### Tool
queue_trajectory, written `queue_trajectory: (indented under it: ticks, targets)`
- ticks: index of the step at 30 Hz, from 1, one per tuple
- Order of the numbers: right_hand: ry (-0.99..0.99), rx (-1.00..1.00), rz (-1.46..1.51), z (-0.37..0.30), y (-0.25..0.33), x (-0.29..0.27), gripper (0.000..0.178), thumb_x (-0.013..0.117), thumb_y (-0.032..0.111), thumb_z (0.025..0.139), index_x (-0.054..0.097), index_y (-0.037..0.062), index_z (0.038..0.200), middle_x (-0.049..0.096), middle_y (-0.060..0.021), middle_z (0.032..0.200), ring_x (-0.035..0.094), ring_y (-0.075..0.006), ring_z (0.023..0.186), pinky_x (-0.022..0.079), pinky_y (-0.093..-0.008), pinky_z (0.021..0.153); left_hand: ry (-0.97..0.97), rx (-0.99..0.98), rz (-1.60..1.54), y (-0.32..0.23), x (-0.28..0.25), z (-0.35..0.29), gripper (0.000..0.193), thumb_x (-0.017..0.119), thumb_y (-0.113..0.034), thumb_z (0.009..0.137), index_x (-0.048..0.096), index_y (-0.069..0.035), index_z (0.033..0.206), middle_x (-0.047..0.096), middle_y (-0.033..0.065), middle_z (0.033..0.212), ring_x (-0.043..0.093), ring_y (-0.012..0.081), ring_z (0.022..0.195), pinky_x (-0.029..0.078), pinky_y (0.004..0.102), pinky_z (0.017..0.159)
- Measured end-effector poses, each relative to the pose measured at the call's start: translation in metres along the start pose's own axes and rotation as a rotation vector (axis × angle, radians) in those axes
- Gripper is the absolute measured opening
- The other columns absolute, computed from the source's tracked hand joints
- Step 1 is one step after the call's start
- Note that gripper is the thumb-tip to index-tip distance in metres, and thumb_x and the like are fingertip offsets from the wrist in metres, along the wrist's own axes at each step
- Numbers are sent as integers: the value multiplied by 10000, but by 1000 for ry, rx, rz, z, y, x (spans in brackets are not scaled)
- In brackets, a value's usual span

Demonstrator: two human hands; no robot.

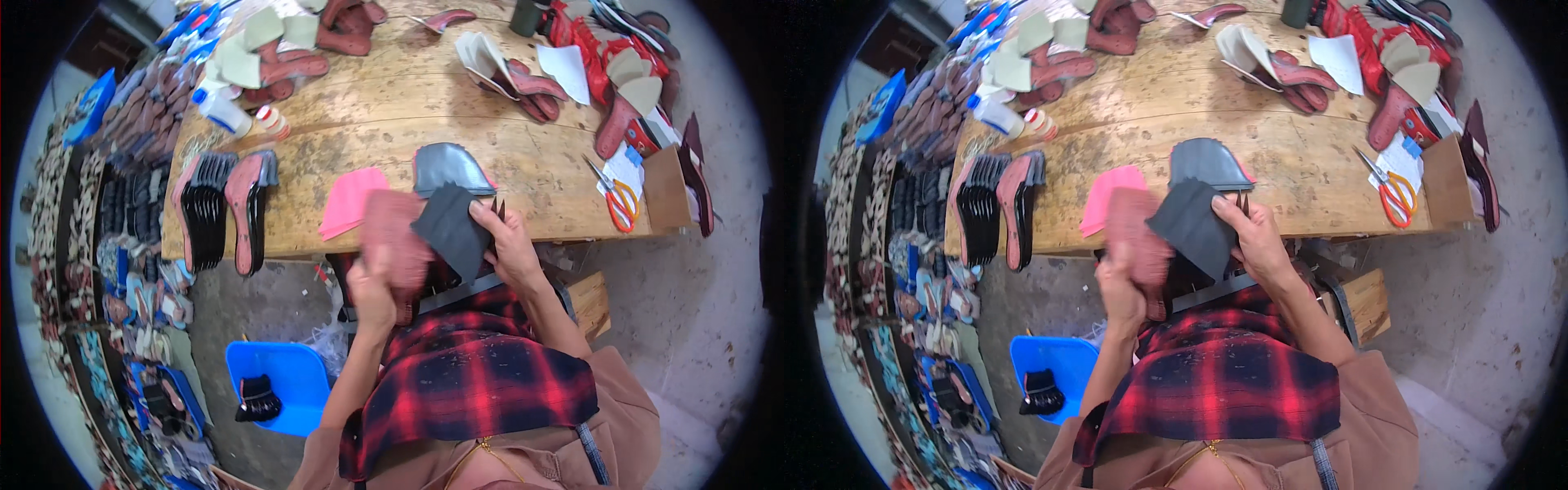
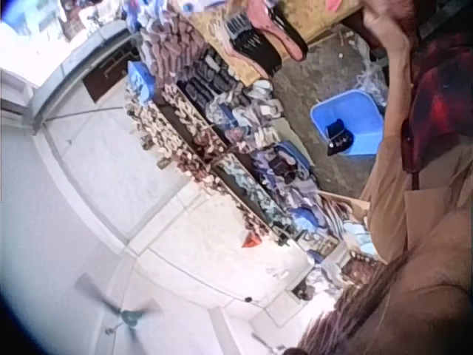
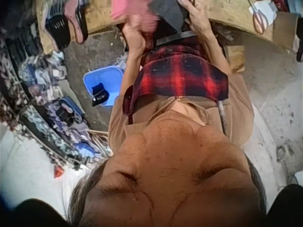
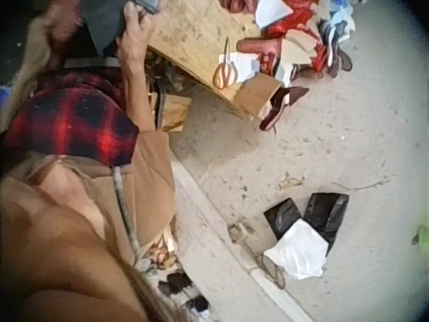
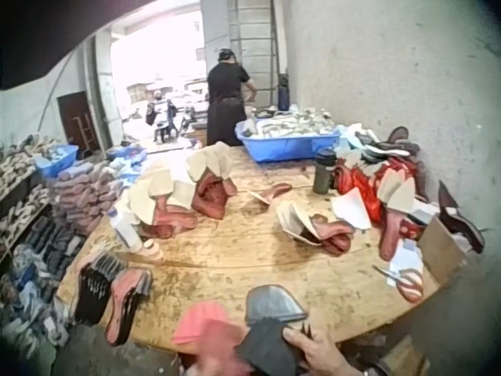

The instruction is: The person assembles sandals by attaching white insoles to red soles using a hammer and a black strap. They repeatedly pick up a sole, place an insole on it, and hammer the strap to secure the components together. The person handles multiple sandals one by one, placing finished units on the table.

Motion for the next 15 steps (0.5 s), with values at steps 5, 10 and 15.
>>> queue_trajectory:
  ticks: [5, 10, 15]
  targets:
    - [166, 91, 58, 5, 15, 17, 192, 544, 271, 985, 610, 93, 958, 570, 57, 714, 470, -12, 487, 303, -185, 357, 220, -148, 99, -30, 41, -21, 287, 658, -139, 892, 637, 62, 1095, 687, 81, 996, 655, 156, 890, 526, 324, 813]
    - [273, 193, 173, 0, 13, 23, 224, 534, 292, 990, 603, 80, 1013, 587, 35, 751, 510, -32, 510, 352, -200, 356, 304, -386, 184, -17, 61, -20, 249, 671, -71, 877, 651, 76, 1077, 688, 110, 1004, 653, 141, 830, 537, 286, 756]
    - [293, 239, 167, -1, 8, 22, 187, 536, 290, 992, 583, 116, 944, 571, 45, 728, 500, -25, 501, 369, -195, 357, 278, -371, 153, -10, 56, -21, 244, 662, -49, 879, 643, 90, 1078, 684, 137, 1033, 664, 174, 870, 548, 315, 793]
Point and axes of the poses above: each hand's wrist, its own z-axis towards the middle knuckle, its own x-axis out of the palm, y = z × x, the point moved 8 cm from there along z, towards the middle knuckle
